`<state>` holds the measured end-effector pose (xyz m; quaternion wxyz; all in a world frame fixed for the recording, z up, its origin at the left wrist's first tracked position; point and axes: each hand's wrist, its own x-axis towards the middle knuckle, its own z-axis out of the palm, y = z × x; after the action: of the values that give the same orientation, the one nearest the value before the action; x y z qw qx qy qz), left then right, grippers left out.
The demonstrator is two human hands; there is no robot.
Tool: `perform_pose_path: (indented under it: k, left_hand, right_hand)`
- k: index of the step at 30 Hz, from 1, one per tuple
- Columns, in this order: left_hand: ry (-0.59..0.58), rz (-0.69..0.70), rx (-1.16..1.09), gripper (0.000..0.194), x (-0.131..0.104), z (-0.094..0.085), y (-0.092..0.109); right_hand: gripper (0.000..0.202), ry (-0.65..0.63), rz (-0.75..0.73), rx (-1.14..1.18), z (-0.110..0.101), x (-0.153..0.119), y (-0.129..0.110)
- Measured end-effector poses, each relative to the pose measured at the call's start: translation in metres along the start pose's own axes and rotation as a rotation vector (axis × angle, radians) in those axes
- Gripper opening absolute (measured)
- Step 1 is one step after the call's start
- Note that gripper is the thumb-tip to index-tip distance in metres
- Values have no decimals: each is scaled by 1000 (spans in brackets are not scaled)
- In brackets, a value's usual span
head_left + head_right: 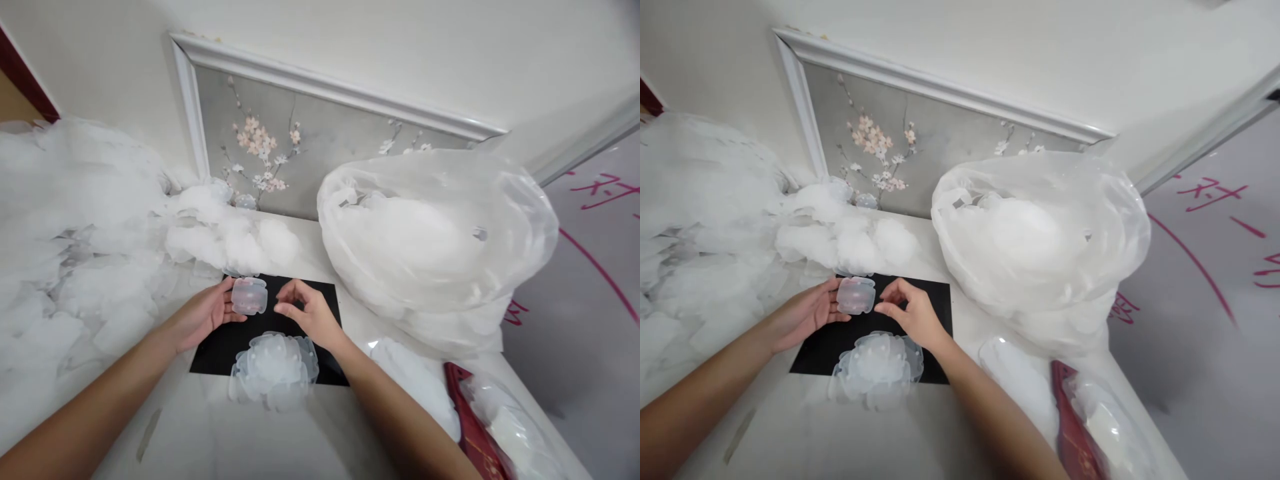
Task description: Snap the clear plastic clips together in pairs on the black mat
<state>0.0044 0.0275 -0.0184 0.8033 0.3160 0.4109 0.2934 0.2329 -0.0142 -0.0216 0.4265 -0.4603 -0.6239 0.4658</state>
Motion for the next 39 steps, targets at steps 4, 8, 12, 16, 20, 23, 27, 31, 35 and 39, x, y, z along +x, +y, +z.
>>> perform_pose_path:
  k: [4,8,12,16,20,23,27,31,35,39]
  left_hand:
    - [-118,33,9,68,0,-2,-5]
    - [-176,32,25,66,-2,0,-6]
    - [-208,39,46,59,-2,0,-8]
    - [-248,51,98,60,-5,4,-8]
    - [-146,144,432,74,-4,-3,-1]
    - [252,522,1078,55,4,-28,6]
    - [595,642,1580,41,18,-65,11]
    - [541,687,1635,30,27,-80,12]
    - [529,768,1692,26,28,-77,14]
    - [602,824,1572,25,17,-61,19]
  right_hand:
    - [36,82,-127,-150,10,2,18]
    - [61,45,-261,-291,14,1,23]
    - [59,15,-298,-377,15,0,21]
    - [54,16,-350,-404,15,-1,18]
    - [10,-3,-309,-250,14,0,13]
    - [27,-64,51,258,14,3,11]
    - [53,-134,357,589,11,4,11]
    - [56,-119,419,657,7,4,7]
    - [58,-127,440,709,6,5,3]
    - [59,-127,472,655,3,5,2]
